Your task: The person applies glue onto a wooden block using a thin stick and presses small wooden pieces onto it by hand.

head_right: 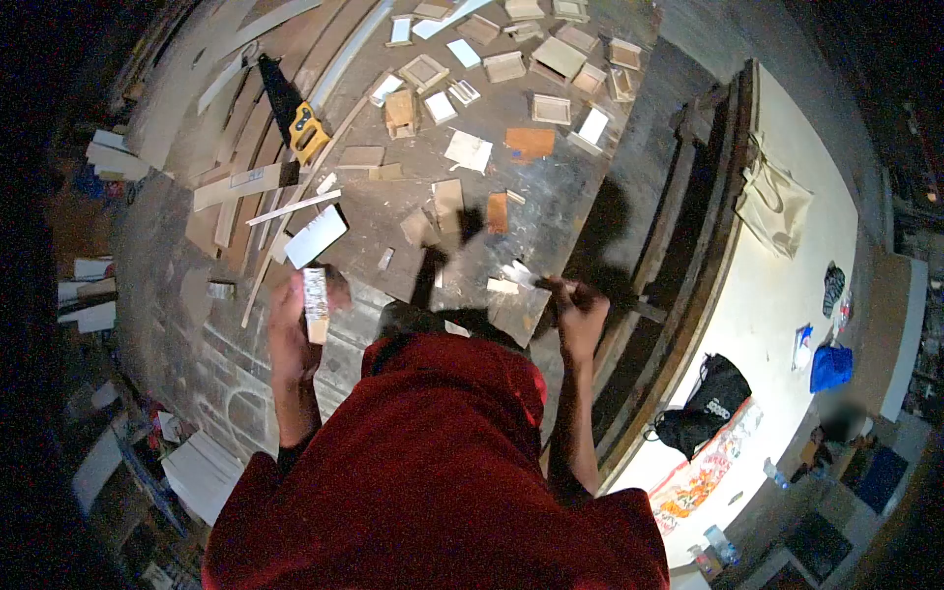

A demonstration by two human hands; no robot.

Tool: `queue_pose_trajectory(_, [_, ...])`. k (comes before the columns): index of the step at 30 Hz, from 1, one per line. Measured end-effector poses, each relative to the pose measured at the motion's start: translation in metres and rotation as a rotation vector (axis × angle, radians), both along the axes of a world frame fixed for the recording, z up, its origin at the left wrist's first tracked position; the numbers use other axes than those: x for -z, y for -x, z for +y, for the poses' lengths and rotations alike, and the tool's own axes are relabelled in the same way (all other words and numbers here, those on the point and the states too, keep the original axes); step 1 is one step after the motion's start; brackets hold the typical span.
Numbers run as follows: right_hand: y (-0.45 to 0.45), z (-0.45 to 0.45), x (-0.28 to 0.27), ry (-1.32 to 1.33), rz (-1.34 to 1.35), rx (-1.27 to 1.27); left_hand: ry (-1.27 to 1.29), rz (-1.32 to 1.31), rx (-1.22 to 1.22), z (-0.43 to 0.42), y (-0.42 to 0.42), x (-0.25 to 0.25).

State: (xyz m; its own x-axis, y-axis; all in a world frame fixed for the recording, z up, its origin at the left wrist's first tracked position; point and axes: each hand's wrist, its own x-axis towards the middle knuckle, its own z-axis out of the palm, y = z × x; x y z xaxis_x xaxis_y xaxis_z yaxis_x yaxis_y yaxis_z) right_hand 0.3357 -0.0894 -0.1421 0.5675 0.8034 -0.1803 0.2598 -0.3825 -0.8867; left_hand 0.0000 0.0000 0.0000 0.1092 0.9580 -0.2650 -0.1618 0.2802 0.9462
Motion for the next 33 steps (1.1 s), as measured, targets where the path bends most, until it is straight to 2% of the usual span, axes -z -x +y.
queue_pose_trajectory(2, [0.019,0.002,-0.06,-0.084,0.464,-0.004,0.045,-0.006,0.028,-0.001,-0.01,-0.002])
queue_pose_trajectory(5, [0.039,-0.006,-0.124,-0.327,0.584,-0.098,0.081,-0.063,0.158,-0.001,-0.016,0.001])
queue_pose_trajectory(7, [0.053,-0.005,-0.152,-0.531,0.556,-0.101,0.115,-0.08,0.209,-0.002,-0.025,-0.005])
queue_pose_trajectory(10, [0.053,-0.006,-0.155,-0.69,0.254,-0.294,0.124,-0.028,0.264,-0.008,-0.032,-0.013])
queue_pose_trajectory(12, [0.05,0.004,-0.157,-0.798,0.079,-0.408,0.16,-0.113,0.302,-0.012,-0.035,-0.024])
queue_pose_trajectory(15, [0.064,0.016,-0.165,-0.902,0.055,-0.391,0.2,-0.154,0.265,-0.019,-0.043,-0.038])
queue_pose_trajectory(18, [0.067,0.014,-0.173,-0.842,0.122,-0.408,0.162,-0.353,0.357,-0.024,-0.037,-0.031])
queue_pose_trajectory(21, [0.066,0.016,-0.181,-0.862,0.072,-0.477,0.219,-0.426,0.385,-0.028,-0.037,-0.033])
queue_pose_trajectory(25, [0.064,0.004,-0.177,-0.888,-0.006,-0.466,0.307,-0.479,0.302,-0.038,-0.038,-0.029])
queue_pose_trajectory(33, [0.069,-0.01,-0.19,-0.837,-0.06,-0.395,0.255,-0.554,0.424,-0.044,-0.034,-0.024])
